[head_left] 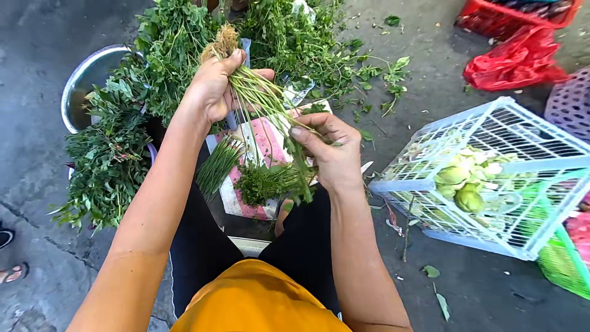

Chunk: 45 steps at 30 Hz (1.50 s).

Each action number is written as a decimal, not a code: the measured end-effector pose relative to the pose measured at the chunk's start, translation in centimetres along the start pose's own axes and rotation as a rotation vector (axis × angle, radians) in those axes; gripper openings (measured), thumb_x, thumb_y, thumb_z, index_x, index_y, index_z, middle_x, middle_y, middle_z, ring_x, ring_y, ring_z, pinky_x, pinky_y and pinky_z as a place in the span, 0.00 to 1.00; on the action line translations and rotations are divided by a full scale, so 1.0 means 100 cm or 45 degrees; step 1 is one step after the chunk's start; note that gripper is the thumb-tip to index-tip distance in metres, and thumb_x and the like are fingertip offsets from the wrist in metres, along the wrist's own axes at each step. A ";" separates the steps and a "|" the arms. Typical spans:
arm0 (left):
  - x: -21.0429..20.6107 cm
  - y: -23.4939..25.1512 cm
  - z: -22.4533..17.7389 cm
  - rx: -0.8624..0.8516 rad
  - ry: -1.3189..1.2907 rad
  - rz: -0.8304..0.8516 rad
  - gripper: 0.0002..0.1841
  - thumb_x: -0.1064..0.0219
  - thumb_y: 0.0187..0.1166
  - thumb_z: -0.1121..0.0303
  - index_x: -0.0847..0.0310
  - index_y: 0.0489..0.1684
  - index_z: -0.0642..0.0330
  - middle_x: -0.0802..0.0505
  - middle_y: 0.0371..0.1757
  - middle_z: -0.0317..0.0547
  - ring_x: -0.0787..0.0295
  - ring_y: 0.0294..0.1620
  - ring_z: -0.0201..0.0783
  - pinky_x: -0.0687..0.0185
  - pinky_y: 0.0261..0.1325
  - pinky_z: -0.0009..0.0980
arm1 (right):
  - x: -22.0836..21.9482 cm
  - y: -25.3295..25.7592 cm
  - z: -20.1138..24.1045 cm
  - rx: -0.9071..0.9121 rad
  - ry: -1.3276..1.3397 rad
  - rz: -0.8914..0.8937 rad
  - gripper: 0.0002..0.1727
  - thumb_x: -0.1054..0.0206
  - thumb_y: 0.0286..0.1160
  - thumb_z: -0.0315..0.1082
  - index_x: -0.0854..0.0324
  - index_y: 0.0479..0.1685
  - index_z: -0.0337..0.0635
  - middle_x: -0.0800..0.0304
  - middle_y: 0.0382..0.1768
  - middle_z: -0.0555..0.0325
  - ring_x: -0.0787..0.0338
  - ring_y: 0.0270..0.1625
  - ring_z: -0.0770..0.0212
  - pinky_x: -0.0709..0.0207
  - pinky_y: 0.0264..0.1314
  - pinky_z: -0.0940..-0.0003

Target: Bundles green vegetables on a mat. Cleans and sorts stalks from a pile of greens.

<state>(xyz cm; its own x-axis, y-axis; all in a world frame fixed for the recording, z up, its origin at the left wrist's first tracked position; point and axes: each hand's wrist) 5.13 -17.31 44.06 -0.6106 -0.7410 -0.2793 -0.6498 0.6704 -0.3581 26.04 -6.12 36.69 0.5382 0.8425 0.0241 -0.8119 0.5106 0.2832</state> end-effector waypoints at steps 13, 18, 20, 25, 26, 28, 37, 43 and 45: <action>0.022 -0.011 -0.003 -0.126 -0.154 0.147 0.17 0.58 0.97 0.57 0.29 0.60 0.58 0.04 0.54 0.58 0.01 0.43 0.51 0.05 0.35 0.40 | 0.014 -0.005 -0.013 -0.439 0.409 0.081 0.30 0.39 0.83 0.62 0.22 0.74 0.54 0.11 0.64 0.60 0.06 0.54 0.62 0.09 0.43 0.67; 0.019 -0.016 -0.004 -0.147 -0.059 0.156 0.18 0.59 0.97 0.56 0.31 0.65 0.58 0.04 0.54 0.58 0.01 0.44 0.52 0.05 0.36 0.40 | -0.016 0.011 -0.005 -0.276 0.575 0.057 0.18 0.33 0.84 0.39 0.20 0.67 0.44 0.08 0.57 0.57 0.05 0.49 0.64 0.09 0.47 0.69; 0.020 -0.018 -0.006 -0.149 0.017 0.159 0.19 0.59 0.97 0.56 0.32 0.68 0.58 0.04 0.54 0.59 0.02 0.46 0.54 0.04 0.39 0.41 | -0.019 0.018 -0.006 -0.240 0.487 0.000 0.10 0.33 0.80 0.26 0.13 0.55 0.35 0.04 0.42 0.56 0.05 0.37 0.65 0.08 0.38 0.69; 0.017 -0.023 -0.003 -0.173 0.205 0.084 0.17 0.61 0.98 0.58 0.30 0.63 0.58 0.03 0.48 0.57 0.01 0.42 0.52 0.04 0.36 0.40 | 0.000 0.011 -0.004 -0.033 -0.245 -0.014 0.10 0.33 0.83 0.29 0.13 0.57 0.41 0.08 0.41 0.61 0.11 0.31 0.73 0.14 0.31 0.79; 0.016 -0.022 0.000 -0.171 0.238 0.074 0.18 0.61 0.98 0.58 0.30 0.62 0.59 0.03 0.47 0.56 0.01 0.42 0.52 0.05 0.35 0.40 | 0.003 0.009 -0.004 0.043 -0.452 -0.057 0.10 0.33 0.84 0.32 0.13 0.57 0.43 0.07 0.43 0.60 0.10 0.31 0.72 0.14 0.31 0.77; 0.012 -0.019 0.006 -0.166 0.306 0.084 0.18 0.61 0.98 0.58 0.29 0.61 0.58 0.02 0.44 0.55 0.01 0.40 0.51 0.05 0.34 0.40 | 0.010 0.007 -0.002 0.200 -0.812 -0.138 0.10 0.37 0.87 0.35 0.14 0.58 0.44 0.09 0.46 0.54 0.09 0.36 0.65 0.13 0.36 0.69; 0.015 -0.010 0.020 -0.326 0.707 0.556 0.14 0.54 0.96 0.66 0.25 0.63 0.63 0.09 0.31 0.41 0.05 0.32 0.38 0.05 0.37 0.36 | 0.071 0.044 0.017 0.379 -1.413 -0.416 0.17 0.45 0.91 0.35 0.14 0.60 0.34 0.10 0.52 0.35 0.09 0.53 0.42 0.19 0.57 0.50; 0.021 -0.005 0.021 -0.269 0.797 0.531 0.14 0.57 0.97 0.65 0.27 0.57 0.62 0.06 0.36 0.45 0.04 0.34 0.40 0.06 0.36 0.35 | 0.168 0.001 0.015 0.197 -1.542 -0.450 0.20 0.47 0.93 0.40 0.20 0.69 0.38 0.14 0.60 0.35 0.13 0.61 0.40 0.21 0.65 0.44; 0.025 -0.005 0.017 -0.222 0.666 0.481 0.14 0.58 0.97 0.63 0.29 0.59 0.59 0.05 0.39 0.47 0.03 0.36 0.43 0.06 0.35 0.36 | 0.186 -0.027 0.013 -0.022 -1.492 -0.418 0.23 0.47 0.93 0.43 0.21 0.68 0.33 0.15 0.59 0.31 0.13 0.60 0.38 0.22 0.66 0.42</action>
<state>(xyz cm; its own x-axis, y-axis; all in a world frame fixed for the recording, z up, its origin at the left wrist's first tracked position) 4.72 -19.55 42.04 -0.9210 -0.3682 0.1270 -0.3853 0.9090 -0.1592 38.58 7.98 37.62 0.5895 0.0114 0.8077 -0.5966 0.6802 0.4259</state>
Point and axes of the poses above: each hand's wrist, its own y-axis towards the middle knuckle, its own x-axis out of the back of the hand, z = x × y
